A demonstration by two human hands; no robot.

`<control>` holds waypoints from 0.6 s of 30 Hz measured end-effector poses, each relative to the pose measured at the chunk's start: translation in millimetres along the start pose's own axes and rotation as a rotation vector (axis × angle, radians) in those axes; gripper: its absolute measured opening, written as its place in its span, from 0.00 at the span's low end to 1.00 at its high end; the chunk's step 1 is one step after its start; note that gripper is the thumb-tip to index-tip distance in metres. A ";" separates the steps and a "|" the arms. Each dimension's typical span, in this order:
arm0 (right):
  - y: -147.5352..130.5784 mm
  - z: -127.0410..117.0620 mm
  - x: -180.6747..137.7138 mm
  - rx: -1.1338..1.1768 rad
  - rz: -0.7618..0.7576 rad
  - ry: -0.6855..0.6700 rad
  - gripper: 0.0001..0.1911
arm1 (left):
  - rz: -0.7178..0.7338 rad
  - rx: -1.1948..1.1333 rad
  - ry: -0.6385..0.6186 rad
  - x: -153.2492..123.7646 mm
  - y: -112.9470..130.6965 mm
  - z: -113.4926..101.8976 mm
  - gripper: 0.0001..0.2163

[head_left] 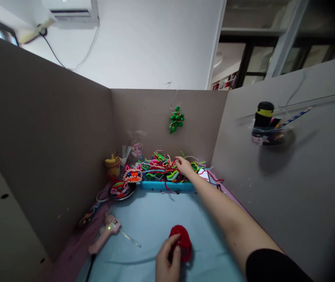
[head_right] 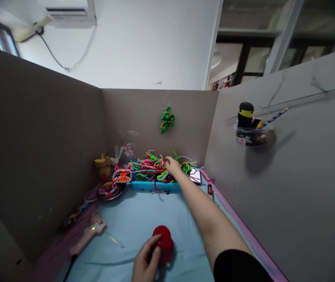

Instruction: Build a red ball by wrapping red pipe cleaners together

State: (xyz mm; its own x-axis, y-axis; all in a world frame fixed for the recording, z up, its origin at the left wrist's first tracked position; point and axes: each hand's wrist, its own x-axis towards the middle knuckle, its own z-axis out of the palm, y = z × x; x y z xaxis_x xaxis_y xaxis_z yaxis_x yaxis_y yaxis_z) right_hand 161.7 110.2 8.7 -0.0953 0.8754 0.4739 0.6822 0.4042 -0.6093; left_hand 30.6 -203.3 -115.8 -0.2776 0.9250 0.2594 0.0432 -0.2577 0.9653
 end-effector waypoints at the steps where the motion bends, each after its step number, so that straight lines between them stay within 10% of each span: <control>1: -3.5 3.4 -5.1 -0.025 -0.028 -0.050 0.14 | -0.002 -0.001 -0.001 -0.2 0.3 -0.1 0.17; 6: -15.7 23.0 -34.6 -0.139 -0.133 -0.301 0.06 | -0.013 -0.011 -0.018 -1.1 0.1 -0.4 0.16; 18: 9.1 31.1 -37.1 -0.183 -0.048 -0.409 0.20 | 0.002 -0.010 -0.024 -1.0 -0.8 -0.9 0.15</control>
State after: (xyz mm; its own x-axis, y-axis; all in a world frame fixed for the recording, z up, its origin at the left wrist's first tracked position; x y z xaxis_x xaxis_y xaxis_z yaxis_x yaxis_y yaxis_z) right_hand 148.8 89.7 -34.2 -0.3834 0.9047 0.1859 0.7835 0.4252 -0.4532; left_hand 30.0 -204.2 -116.9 -0.2543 0.9309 0.2623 0.0337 -0.2625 0.9643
